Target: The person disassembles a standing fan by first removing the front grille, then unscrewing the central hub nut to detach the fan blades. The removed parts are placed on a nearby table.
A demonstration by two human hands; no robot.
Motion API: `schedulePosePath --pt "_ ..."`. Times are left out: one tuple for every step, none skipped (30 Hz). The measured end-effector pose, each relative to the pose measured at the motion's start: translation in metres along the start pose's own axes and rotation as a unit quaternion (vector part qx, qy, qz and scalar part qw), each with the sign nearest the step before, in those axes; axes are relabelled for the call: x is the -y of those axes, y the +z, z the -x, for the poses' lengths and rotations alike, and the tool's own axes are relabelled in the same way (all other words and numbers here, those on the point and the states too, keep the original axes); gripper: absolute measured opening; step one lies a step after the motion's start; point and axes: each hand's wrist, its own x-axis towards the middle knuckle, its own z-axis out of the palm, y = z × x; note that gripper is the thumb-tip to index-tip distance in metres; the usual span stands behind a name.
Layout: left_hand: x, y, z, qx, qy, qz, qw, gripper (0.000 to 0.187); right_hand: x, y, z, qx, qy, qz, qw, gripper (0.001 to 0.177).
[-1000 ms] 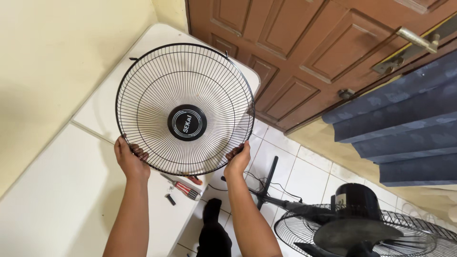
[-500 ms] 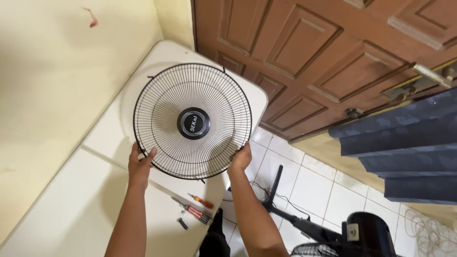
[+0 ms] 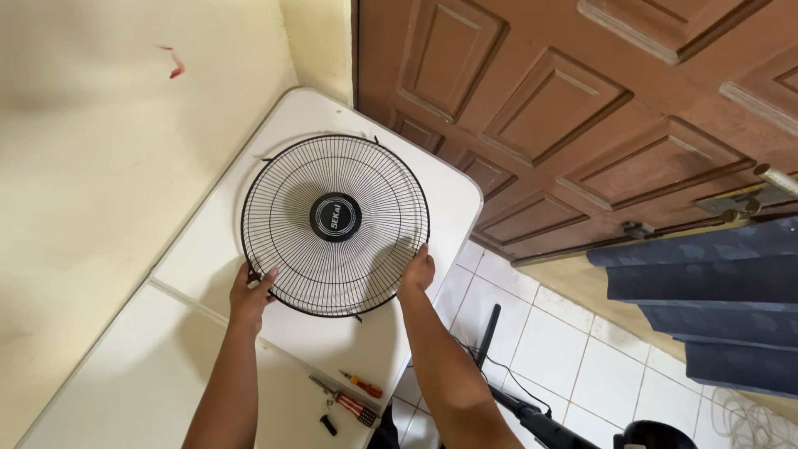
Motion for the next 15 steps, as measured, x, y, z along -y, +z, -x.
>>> schedulePosePath --pt "-0.001 0.002 -0.005 -0.004 0.001 0.012 1.000 0.072 0.000 0.005 -0.007 -0.001 -0.015 0.016 1.000 0.060" --pt "0.000 0.003 -0.008 -0.007 0.000 0.015 1.000 0.072 -0.002 0.008 -0.011 -0.003 -0.028 0.034 0.999 0.061" --pt "0.000 0.003 -0.011 -0.010 -0.001 0.019 1.000 0.072 -0.005 0.009 -0.014 -0.006 -0.040 0.052 0.998 0.062" --pt "0.000 0.005 -0.013 -0.013 0.000 0.024 1.000 0.072 -0.006 0.011 -0.018 0.001 -0.034 0.059 0.998 0.063" --pt "0.000 0.006 -0.015 -0.014 -0.004 0.021 1.000 0.069 -0.005 0.013 -0.020 0.008 -0.027 0.066 0.997 0.063" --pt "-0.002 0.006 -0.018 -0.016 -0.007 0.019 1.000 0.067 -0.004 0.017 -0.022 0.017 -0.021 0.073 0.997 0.064" --pt "-0.003 0.005 -0.020 -0.018 -0.010 0.017 1.000 0.065 -0.002 0.020 -0.024 0.026 -0.031 0.086 0.995 0.065" --pt "-0.004 0.005 -0.021 -0.016 -0.012 0.020 1.000 0.065 0.000 0.022 -0.024 0.035 -0.040 0.100 0.994 0.066" --pt "-0.005 0.005 -0.023 -0.015 -0.014 0.022 1.000 0.066 0.002 0.023 -0.023 0.044 -0.048 0.114 0.991 0.067" --pt "-0.005 0.005 -0.024 -0.014 -0.015 0.025 0.999 0.066 0.004 0.024 -0.022 0.050 -0.065 0.140 0.987 0.067" --pt "-0.004 0.005 -0.026 -0.020 0.019 0.014 1.000 0.072 0.006 0.026 -0.020 0.055 -0.082 0.166 0.981 0.067" --pt "-0.003 0.006 -0.028 -0.026 0.053 0.004 0.998 0.078 0.009 0.027 -0.018 0.061 -0.099 0.191 0.975 0.067" --pt "-0.002 0.008 -0.029 -0.032 0.088 -0.006 0.996 0.084 0.010 0.029 -0.015 0.068 -0.125 0.203 0.969 0.066" --pt "-0.002 0.009 -0.032 -0.031 0.095 0.003 0.995 0.083 0.012 0.032 -0.012 0.073 -0.152 0.213 0.962 0.065" --pt "-0.002 0.008 -0.035 -0.031 0.102 0.012 0.994 0.082 0.015 0.035 -0.009 0.079 -0.179 0.223 0.955 0.064"
